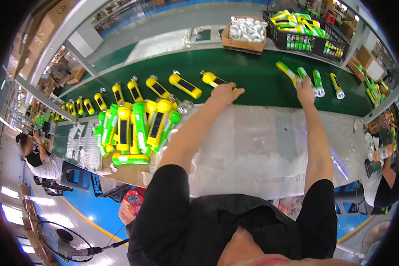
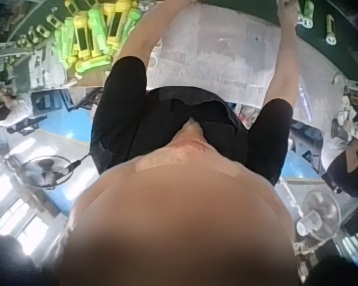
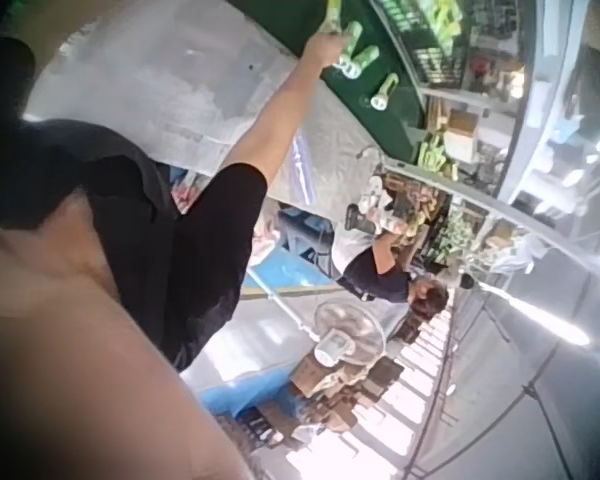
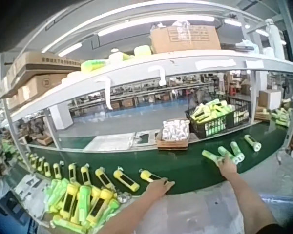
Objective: Assembling solar-powered handheld flashlights by attaching plastic heads and lenses on a factory production line.
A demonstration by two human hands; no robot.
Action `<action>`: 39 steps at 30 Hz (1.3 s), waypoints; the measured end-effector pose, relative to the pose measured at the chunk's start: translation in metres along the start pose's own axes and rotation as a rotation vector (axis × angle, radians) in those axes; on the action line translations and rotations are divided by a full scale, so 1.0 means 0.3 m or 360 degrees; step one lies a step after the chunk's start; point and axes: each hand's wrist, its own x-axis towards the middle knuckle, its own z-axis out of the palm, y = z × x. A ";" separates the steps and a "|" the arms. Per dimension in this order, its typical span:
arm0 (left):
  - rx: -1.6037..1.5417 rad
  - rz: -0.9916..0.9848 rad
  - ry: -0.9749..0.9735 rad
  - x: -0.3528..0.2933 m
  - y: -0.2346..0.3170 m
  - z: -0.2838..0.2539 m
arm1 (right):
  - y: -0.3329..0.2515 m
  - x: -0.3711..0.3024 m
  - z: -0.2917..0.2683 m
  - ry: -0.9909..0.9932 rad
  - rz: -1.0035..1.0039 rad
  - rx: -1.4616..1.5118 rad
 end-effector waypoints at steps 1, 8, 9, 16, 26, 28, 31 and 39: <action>-0.0072 -0.0053 -0.0029 0.020 -0.017 0.006 | 0.003 -0.002 0.007 0.0064 -0.0125 -0.0455; -0.0757 -0.0114 0.0085 -0.123 0.047 -0.050 | -0.157 -0.191 0.084 -0.0437 -0.0641 0.0480; -0.0918 -0.0010 0.0115 -0.181 0.063 -0.055 | -0.225 -0.255 0.070 -0.0701 -0.0318 0.0758; -0.0535 0.1003 -0.0331 -0.666 0.176 -0.031 | -0.455 -0.709 -0.102 -0.1331 0.0660 0.1945; -0.1031 0.0951 0.0586 -0.650 0.133 -0.074 | -0.446 -1.035 -0.275 -0.1891 0.0408 0.2242; -0.1228 0.1071 0.0219 -0.662 0.156 -0.044 | -0.437 -1.066 -0.294 -0.2073 0.0216 0.2193; -0.1547 0.0783 -0.0339 -0.738 0.162 -0.030 | -0.435 -1.119 -0.313 -0.2103 0.0154 0.2110; -0.1358 0.0887 0.0068 -0.840 0.175 -0.022 | -0.430 -1.165 -0.334 -0.1975 -0.0046 0.1932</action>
